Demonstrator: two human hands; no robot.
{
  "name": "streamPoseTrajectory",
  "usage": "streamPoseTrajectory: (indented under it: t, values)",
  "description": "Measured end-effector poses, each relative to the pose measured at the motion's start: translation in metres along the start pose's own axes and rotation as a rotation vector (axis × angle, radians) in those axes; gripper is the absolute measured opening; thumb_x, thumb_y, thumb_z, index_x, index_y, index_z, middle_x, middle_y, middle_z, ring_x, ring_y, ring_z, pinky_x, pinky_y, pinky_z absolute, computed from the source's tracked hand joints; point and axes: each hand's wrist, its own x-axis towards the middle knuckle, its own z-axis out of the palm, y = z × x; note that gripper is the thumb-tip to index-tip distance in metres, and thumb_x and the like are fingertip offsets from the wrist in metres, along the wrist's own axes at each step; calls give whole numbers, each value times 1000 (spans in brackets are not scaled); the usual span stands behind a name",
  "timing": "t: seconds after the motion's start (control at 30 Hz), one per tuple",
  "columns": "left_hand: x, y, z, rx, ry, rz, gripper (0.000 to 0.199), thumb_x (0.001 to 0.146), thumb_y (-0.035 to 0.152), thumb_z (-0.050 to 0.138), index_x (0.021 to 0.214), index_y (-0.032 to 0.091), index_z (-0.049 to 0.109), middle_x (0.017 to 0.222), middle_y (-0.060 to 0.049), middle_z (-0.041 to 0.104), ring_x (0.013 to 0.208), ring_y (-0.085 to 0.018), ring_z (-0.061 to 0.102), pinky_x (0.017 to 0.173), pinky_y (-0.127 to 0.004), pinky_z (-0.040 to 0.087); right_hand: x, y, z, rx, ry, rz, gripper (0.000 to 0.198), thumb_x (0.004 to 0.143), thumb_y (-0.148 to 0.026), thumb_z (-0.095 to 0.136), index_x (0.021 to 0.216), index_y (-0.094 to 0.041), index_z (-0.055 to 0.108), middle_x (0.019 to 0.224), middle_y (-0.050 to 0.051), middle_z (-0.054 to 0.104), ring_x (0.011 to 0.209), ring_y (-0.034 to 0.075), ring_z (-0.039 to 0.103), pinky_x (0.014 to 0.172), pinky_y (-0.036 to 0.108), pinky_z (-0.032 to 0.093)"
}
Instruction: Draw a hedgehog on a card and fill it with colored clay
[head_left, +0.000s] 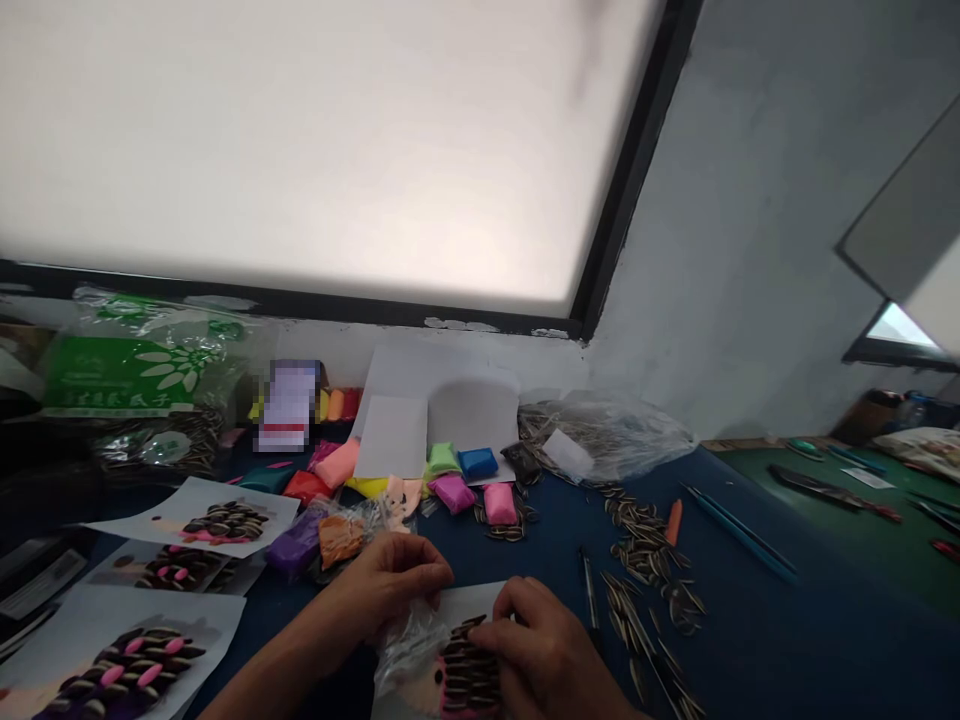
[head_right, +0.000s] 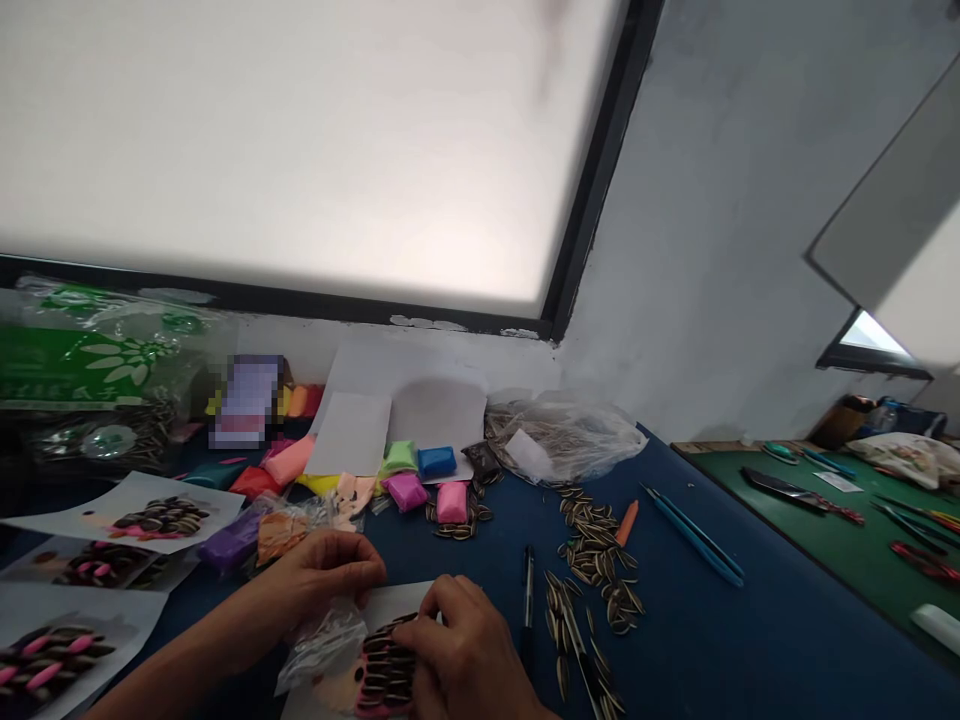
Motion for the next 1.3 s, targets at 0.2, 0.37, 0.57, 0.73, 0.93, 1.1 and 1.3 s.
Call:
streamPoseTrajectory:
  t: [0.2, 0.37, 0.57, 0.73, 0.93, 1.1, 1.3]
  values:
    - [-1, 2, 1, 5, 11, -12, 45, 62, 59, 73, 78, 18, 63, 60, 6, 62, 35, -4, 27, 36, -22, 14, -2, 1, 3, -39, -1, 9, 40, 71, -2, 54, 101, -23, 72, 83, 3, 52, 72, 18, 52, 60, 27, 35]
    - [0, -2, -1, -30, -3, -11, 43, 61, 54, 74, 83, 18, 66, 62, 6, 64, 34, -4, 26, 36, -22, 14, -2, 0, 4, -20, 23, 9, 37, 73, -3, 53, 100, -22, 71, 82, 4, 53, 72, 19, 54, 60, 27, 37]
    - [-2, -3, -4, -106, 9, 19, 50, 65, 56, 75, 96, 19, 66, 75, -1, 74, 44, -9, 47, 43, -22, 28, -1, 2, -8, 56, 49, 45, 32, 89, -6, 47, 110, -20, 66, 91, 8, 60, 81, 21, 59, 67, 28, 45]
    - [-7, 2, 12, -260, -87, 112, 60, 66, 62, 80, 106, 20, 65, 80, -6, 77, 75, -22, 68, 69, -30, 50, 1, 0, -21, 239, 155, 148, 17, 99, -26, 53, 110, -22, 65, 86, 4, 63, 77, 19, 61, 65, 28, 45]
    - [-12, 11, 47, -247, -240, 79, 82, 56, 75, 80, 114, 21, 61, 66, -1, 70, 68, -25, 70, 69, -35, 51, 9, -17, -31, 574, 87, 326, 33, 94, -50, 61, 97, -21, 78, 78, 3, 59, 69, 17, 59, 65, 29, 47]
    - [-15, 20, 55, -198, -199, 77, 80, 54, 79, 77, 107, 22, 61, 67, -2, 70, 70, -25, 68, 68, -34, 50, 12, -24, -35, 620, 123, 369, 29, 91, -39, 65, 72, -19, 76, 72, 2, 59, 67, 16, 59, 64, 28, 45]
    - [-11, 21, 48, -66, 99, 98, 76, 58, 85, 63, 94, 18, 66, 56, 5, 55, 43, -11, 42, 43, -23, 28, 13, -26, -49, 687, 136, 454, 25, 91, -41, 63, 80, -19, 62, 68, -2, 55, 63, 13, 51, 59, 25, 40]
